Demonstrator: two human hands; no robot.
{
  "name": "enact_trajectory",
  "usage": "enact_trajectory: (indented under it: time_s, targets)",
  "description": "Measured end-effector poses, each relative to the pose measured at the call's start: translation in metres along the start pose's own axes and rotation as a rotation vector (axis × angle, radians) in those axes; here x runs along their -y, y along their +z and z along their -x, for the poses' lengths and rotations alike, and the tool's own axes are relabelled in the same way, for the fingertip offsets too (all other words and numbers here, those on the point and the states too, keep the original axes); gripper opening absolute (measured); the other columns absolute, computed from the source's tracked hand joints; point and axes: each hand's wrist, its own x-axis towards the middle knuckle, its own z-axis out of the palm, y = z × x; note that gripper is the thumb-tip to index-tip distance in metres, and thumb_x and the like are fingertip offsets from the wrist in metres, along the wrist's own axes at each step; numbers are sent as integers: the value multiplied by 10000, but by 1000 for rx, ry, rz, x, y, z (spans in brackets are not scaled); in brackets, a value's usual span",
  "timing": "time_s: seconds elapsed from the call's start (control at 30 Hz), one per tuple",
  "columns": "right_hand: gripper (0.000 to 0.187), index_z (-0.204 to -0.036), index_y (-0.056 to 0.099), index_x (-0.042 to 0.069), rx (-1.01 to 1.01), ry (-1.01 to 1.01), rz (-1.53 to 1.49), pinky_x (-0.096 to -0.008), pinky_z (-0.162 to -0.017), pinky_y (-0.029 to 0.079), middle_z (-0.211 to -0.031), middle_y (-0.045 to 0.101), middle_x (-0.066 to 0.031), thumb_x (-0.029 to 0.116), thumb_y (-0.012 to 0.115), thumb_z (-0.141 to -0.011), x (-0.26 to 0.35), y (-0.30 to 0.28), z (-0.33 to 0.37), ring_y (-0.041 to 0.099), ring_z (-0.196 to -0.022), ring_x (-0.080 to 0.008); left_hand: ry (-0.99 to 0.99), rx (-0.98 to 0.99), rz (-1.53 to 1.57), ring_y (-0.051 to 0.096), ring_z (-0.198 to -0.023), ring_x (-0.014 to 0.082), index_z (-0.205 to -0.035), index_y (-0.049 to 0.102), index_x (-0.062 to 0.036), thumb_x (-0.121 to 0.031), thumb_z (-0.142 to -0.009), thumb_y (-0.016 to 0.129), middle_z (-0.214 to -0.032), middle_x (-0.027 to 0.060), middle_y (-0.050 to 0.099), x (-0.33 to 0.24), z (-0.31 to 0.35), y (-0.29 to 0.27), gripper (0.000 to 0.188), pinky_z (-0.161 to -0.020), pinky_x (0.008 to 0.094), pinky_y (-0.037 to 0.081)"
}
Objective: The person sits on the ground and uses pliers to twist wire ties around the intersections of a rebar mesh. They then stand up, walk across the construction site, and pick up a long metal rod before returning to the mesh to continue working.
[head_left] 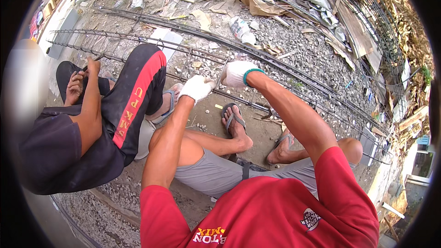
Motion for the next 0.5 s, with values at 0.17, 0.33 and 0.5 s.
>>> enact_trajectory:
  time_s: [0.17,0.33,0.5]
  targets:
    - [348,-1008,783,83,-19,-70,-90,-460,-818,575,-1006,742,-206,340,645,-818,-22,19,-18,717,-917,-407,-236,28,506,660,-817,149,-1245,709,4,-296,-992,647,-976,73,743,-8,9,13,397,-706,322,548]
    - [336,-1111,773,158,10,-83,-81,-425,-834,553,-1042,751,-143,306,615,-855,-22,29,-20,710,-927,-357,-165,-40,712,649,-895,126,-1219,715,-2,-287,-987,678,-1028,46,735,5,9,27,369,-702,306,531]
    - [336,-1114,768,151,31,-103,-115,-431,-837,551,-1038,751,-141,291,602,-857,-7,16,-9,706,-927,-363,-91,-82,763,648,-895,118,-1230,708,-8,-249,-975,699,-1049,45,733,23,2,33,351,-734,296,533]
